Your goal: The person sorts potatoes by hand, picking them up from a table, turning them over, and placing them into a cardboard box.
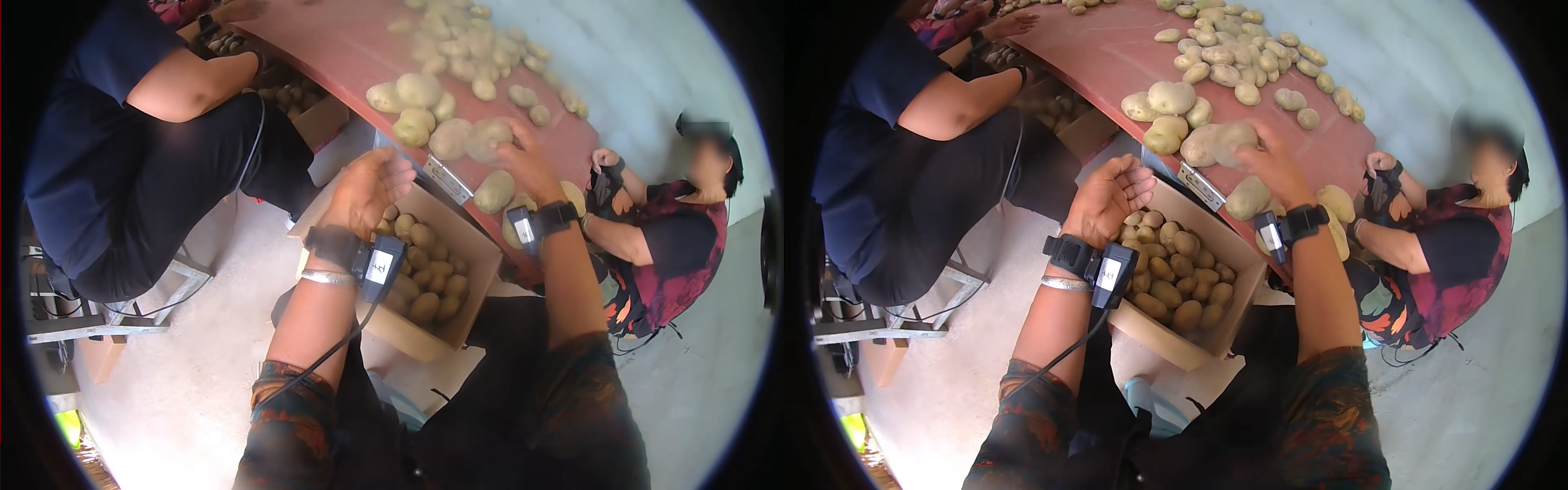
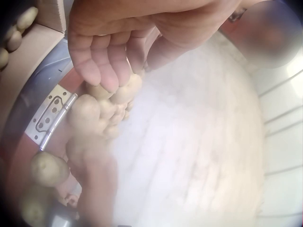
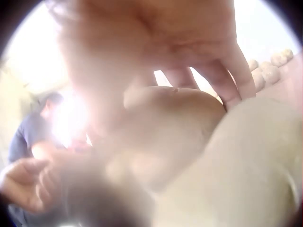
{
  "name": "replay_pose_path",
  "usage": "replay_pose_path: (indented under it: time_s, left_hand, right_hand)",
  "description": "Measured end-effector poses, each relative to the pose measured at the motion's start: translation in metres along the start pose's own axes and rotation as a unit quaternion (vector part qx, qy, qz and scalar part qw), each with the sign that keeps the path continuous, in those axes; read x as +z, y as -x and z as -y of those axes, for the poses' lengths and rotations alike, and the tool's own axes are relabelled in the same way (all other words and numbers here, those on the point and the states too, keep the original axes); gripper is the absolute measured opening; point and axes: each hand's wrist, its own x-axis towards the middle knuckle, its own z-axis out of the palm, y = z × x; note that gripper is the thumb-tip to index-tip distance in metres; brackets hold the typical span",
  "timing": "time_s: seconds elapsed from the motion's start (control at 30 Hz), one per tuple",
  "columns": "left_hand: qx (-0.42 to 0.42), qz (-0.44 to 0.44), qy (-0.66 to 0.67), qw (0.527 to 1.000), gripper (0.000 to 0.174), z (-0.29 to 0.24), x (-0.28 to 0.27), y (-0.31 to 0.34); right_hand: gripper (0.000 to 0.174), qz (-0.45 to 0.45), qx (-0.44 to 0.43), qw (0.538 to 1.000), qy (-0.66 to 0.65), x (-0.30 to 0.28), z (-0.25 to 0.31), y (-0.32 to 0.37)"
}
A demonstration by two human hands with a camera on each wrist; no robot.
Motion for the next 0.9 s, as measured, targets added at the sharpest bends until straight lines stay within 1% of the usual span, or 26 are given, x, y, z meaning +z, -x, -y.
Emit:
replay_pose_path:
  time_s: [0.03,0.07,0.1,0.13,0.17,0.2,0.23,0.27,0.33,0.37,0.43,0.47,0.53,0.57,0.63,0.67,0.7,0.73,0.77,0.8,0.83,0.87,0.9]
  left_hand:
    - [0.002,0.000,0.003,1.000,0.025,-0.002,0.003,0.002]
    - [-0.014,0.062,-0.036,0.997,0.029,-0.002,0.009,0.005]
    - [-0.031,0.124,-0.076,0.989,0.032,-0.001,0.014,0.009]
    - [-0.034,0.121,-0.076,0.989,0.032,0.003,0.018,0.011]
    - [-0.027,0.141,-0.077,0.987,0.035,0.006,0.021,0.013]
    - [-0.019,0.161,-0.078,0.984,0.038,0.006,0.022,0.014]
    - [-0.011,0.163,-0.062,0.985,0.037,0.002,0.023,0.018]
    - [-0.012,0.160,-0.062,0.985,0.037,0.001,0.020,0.018]
    - [0.039,0.165,-0.074,0.983,0.037,-0.004,0.016,0.017]
    - [0.045,0.174,-0.069,0.981,0.038,-0.003,0.015,0.016]
    - [0.051,0.187,-0.058,0.979,0.037,-0.002,0.016,0.018]
    - [0.061,0.200,-0.045,0.977,0.037,-0.001,0.017,0.019]
    - [0.064,0.200,-0.026,0.977,0.037,-0.001,0.016,0.016]
    - [0.069,0.201,-0.007,0.977,0.036,-0.001,0.015,0.015]
    - [0.072,0.200,-0.001,0.977,0.035,-0.001,0.015,0.014]
    - [0.075,0.197,0.006,0.978,0.034,0.000,0.015,0.013]
    - [0.070,0.194,0.007,0.978,0.034,-0.002,0.014,0.012]
    - [0.051,0.209,-0.014,0.976,0.034,-0.005,0.013,0.011]
    - [0.027,0.220,-0.032,0.975,0.034,-0.006,0.009,0.011]
    - [0.038,0.186,-0.073,0.979,0.034,-0.006,0.006,0.011]
    - [0.060,0.117,-0.113,0.985,0.033,-0.007,0.004,0.013]
    - [0.086,0.050,-0.154,0.983,0.032,-0.010,0.002,0.014]
    - [0.083,0.047,-0.154,0.983,0.032,-0.010,-0.005,0.015]
  right_hand:
    - [0.048,-0.037,0.037,0.984,-0.169,0.007,0.013,0.008]
    - [0.048,-0.035,0.038,0.984,-0.168,0.013,0.013,0.011]
    - [0.047,0.019,0.047,0.957,-0.285,0.021,0.011,0.015]
    - [0.046,0.072,0.057,0.912,-0.399,0.030,0.010,0.020]
    - [0.046,0.074,0.060,0.911,-0.401,0.041,0.010,0.026]
    - [0.046,0.049,0.022,0.947,-0.318,0.054,0.017,0.033]
    - [0.046,0.024,-0.017,0.973,-0.231,0.063,0.023,0.038]
    - [0.046,0.025,-0.015,0.972,-0.234,0.069,0.028,0.043]
    - [0.048,-0.005,-0.114,0.979,-0.166,0.077,0.038,0.046]
    - [0.048,-0.006,-0.114,0.979,-0.168,0.080,0.040,0.047]
    - [0.053,-0.023,-0.186,0.977,-0.105,0.084,0.042,0.049]
    - [0.053,-0.025,-0.185,0.977,-0.107,0.083,0.043,0.049]
    - [0.055,-0.034,-0.235,0.971,0.006,0.080,0.046,0.050]
    - [0.055,-0.034,-0.235,0.971,0.008,0.082,0.045,0.050]
    - [0.055,-0.013,-0.212,0.976,-0.050,0.088,0.039,0.051]
    - [0.055,-0.013,-0.211,0.976,-0.050,0.088,0.039,0.051]
    - [0.053,-0.029,-0.229,0.972,-0.033,0.088,0.042,0.052]
    - [0.051,-0.044,-0.245,0.968,-0.017,0.088,0.043,0.054]
    - [0.051,-0.042,-0.230,0.972,-0.022,0.089,0.044,0.059]
    - [0.048,-0.051,-0.171,0.982,-0.061,0.088,0.045,0.062]
    - [0.046,-0.061,-0.118,0.986,-0.099,0.089,0.043,0.063]
    - [0.046,-0.060,-0.114,0.987,-0.101,0.091,0.037,0.065]
    - [0.045,-0.044,-0.061,0.993,-0.088,0.094,0.027,0.067]
